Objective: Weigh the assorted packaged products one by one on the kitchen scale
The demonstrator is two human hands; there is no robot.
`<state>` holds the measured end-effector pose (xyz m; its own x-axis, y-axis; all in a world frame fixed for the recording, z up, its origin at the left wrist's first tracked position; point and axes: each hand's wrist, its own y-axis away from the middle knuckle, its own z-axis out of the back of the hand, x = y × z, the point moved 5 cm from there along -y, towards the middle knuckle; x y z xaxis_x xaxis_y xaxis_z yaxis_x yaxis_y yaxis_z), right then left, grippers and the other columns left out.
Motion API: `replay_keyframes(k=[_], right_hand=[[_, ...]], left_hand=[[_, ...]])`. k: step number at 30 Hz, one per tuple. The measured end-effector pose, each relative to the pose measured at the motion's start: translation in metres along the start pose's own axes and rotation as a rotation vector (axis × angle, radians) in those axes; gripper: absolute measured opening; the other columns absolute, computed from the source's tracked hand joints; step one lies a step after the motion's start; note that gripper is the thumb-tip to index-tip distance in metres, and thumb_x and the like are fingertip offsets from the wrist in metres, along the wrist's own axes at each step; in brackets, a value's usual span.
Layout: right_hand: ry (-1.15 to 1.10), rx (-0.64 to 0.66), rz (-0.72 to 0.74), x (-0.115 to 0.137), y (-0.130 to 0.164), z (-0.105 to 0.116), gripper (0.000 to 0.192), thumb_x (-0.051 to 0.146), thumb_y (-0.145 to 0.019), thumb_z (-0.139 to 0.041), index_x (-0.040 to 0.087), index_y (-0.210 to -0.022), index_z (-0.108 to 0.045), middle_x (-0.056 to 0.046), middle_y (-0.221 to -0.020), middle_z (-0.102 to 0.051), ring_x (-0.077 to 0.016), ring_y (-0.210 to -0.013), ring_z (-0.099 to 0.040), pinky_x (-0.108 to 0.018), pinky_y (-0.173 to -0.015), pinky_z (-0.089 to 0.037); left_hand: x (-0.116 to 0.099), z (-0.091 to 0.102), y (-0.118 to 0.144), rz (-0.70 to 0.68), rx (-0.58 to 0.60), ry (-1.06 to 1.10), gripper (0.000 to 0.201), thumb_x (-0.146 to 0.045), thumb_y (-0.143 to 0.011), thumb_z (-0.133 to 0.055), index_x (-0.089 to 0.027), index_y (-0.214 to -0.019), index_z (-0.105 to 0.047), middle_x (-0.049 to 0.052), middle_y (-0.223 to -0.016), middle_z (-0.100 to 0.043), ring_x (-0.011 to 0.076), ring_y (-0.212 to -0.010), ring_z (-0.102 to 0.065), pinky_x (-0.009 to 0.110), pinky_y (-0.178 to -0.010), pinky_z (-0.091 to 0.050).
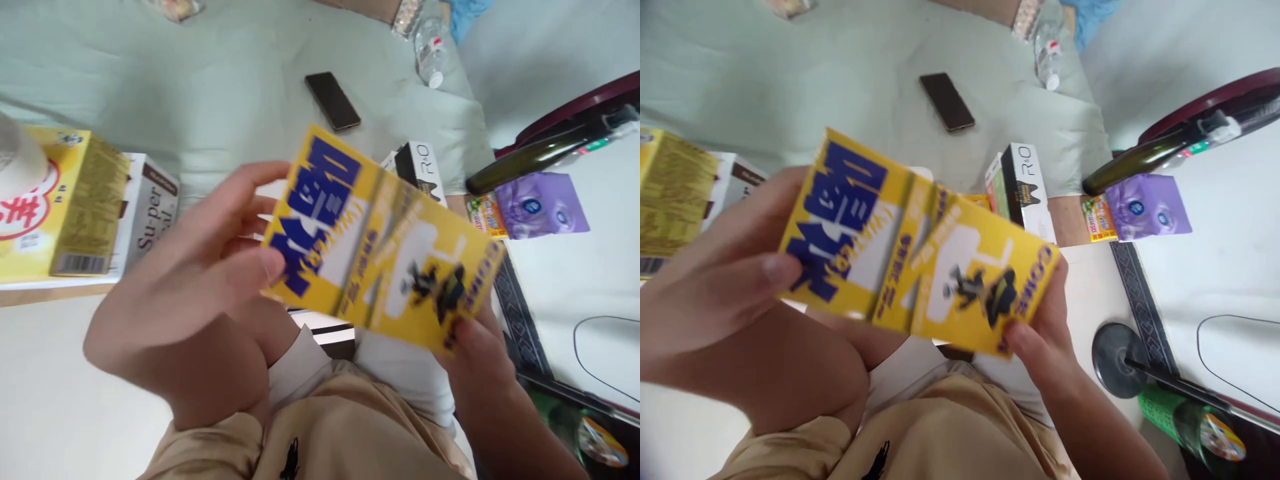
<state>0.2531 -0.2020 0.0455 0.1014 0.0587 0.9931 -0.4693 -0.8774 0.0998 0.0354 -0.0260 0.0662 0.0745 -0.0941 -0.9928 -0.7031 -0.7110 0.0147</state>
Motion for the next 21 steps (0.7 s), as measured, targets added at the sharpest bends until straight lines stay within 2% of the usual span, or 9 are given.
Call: replay_keyframes(k=[4,6,8,10,11,13,15,17,21], right_hand=[[-0.070,-0.233,-0.115,-0.007,0.069,0.071,0.086,0.062,-0.078,-0.088,0.058,-0.155,-0.053,-0.003,-0.160,-0.065,-0.0364,-0.149,-0.065,-0.056,-0.101,-0.071],[-0.142,-0.353,-0.218,-0.025,0.102,0.117,0.082,0.058,-0.080,-0.086,0.048,-0.156,-0.057,-0.005,-0.146,-0.076,-0.0386,-0.131,-0.076,-0.063,-0.105,-0.069],[-0.210,-0.519,-0.258,-0.043,0.126,0.165,0.065,0.053,-0.084,-0.083,0.040,-0.146,-0.069,-0.005,-0.119,-0.086,-0.0348,-0.115,-0.082,-0.058,-0.103,-0.069],[-0.255,-0.669,-0.197,-0.053,0.131,0.201,0.049,0.054,-0.086,-0.078,0.038,-0.132,-0.077,-0.001,-0.098,-0.088,-0.0326,-0.109,-0.083,-0.055,-0.098,-0.070],[-0.265,-0.719,-0.195,-0.056,0.125,0.210,0.049,0.053,-0.086,-0.077,0.038,-0.132,-0.077,-0.001,-0.100,-0.088,-0.0320,-0.112,-0.082,-0.054,-0.099,-0.069],[-0.284,-0.776,-0.191,-0.056,0.101,0.212,0.055,0.056,-0.084,-0.078,0.037,-0.136,-0.076,-0.002,-0.118,-0.087,-0.0321,-0.123,-0.079,-0.054,-0.099,-0.069],[-0.329,-0.760,-0.193,-0.050,0.068,0.197,0.061,0.062,-0.081,-0.078,0.036,-0.136,-0.076,-0.003,-0.133,-0.083,-0.0341,-0.134,-0.074,-0.057,-0.103,-0.066],[-0.352,-0.779,-0.156,-0.044,0.039,0.181,0.062,0.065,-0.081,-0.075,0.034,-0.134,-0.076,-0.005,-0.136,-0.081,-0.0358,-0.137,-0.071,-0.060,-0.106,-0.064],[-0.341,-0.823,-0.077,-0.039,0.008,0.166,0.061,0.065,-0.080,-0.076,0.030,-0.130,-0.077,-0.007,-0.132,-0.081,-0.0327,-0.133,-0.072,-0.050,-0.100,-0.066]], left_hand=[[-0.007,-0.067,-0.018,-0.015,0.281,-0.233,0.076,-0.056,-0.083,-0.087,-0.045,-0.154,-0.061,0.005,-0.137,-0.078,0.0320,-0.105,-0.082,0.041,-0.080,-0.074],[-0.003,-0.108,-0.028,-0.019,0.379,-0.256,0.071,-0.049,-0.089,-0.081,-0.037,-0.156,-0.059,0.007,-0.142,-0.076,0.0322,-0.114,-0.079,0.045,-0.094,-0.072],[0.008,-0.147,-0.035,-0.031,0.434,-0.246,0.063,-0.043,-0.098,-0.070,-0.029,-0.157,-0.054,0.011,-0.152,-0.069,0.0343,-0.133,-0.072,0.052,-0.110,-0.066],[0.023,-0.181,-0.040,-0.086,0.408,-0.259,0.065,-0.043,-0.101,-0.064,-0.022,-0.160,-0.046,0.018,-0.164,-0.056,0.0379,-0.155,-0.055,0.060,-0.124,-0.056],[0.032,-0.195,-0.040,-0.130,0.374,-0.282,0.069,-0.043,-0.100,-0.063,-0.019,-0.160,-0.042,0.022,-0.167,-0.050,0.0394,-0.160,-0.048,0.063,-0.127,-0.053],[0.049,-0.219,-0.040,-0.260,0.262,-0.312,0.071,-0.040,-0.095,-0.064,-0.017,-0.156,-0.037,0.026,-0.160,-0.048,0.0409,-0.154,-0.050,0.066,-0.121,-0.056],[0.066,-0.238,-0.037,-0.381,0.218,-0.309,0.070,-0.036,-0.090,-0.065,-0.020,-0.151,-0.036,0.021,-0.141,-0.054,0.0372,-0.135,-0.063,0.062,-0.107,-0.064],[0.082,-0.255,-0.036,-0.422,0.252,-0.302,0.069,-0.035,-0.086,-0.066,-0.021,-0.147,-0.037,0.016,-0.130,-0.055,0.0336,-0.123,-0.066,0.056,-0.097,-0.067],[0.106,-0.277,-0.040,-0.352,0.367,-0.287,0.075,-0.038,-0.086,-0.069,-0.022,-0.152,-0.037,0.019,-0.141,-0.053,0.0365,-0.134,-0.063,0.054,-0.100,-0.068]])
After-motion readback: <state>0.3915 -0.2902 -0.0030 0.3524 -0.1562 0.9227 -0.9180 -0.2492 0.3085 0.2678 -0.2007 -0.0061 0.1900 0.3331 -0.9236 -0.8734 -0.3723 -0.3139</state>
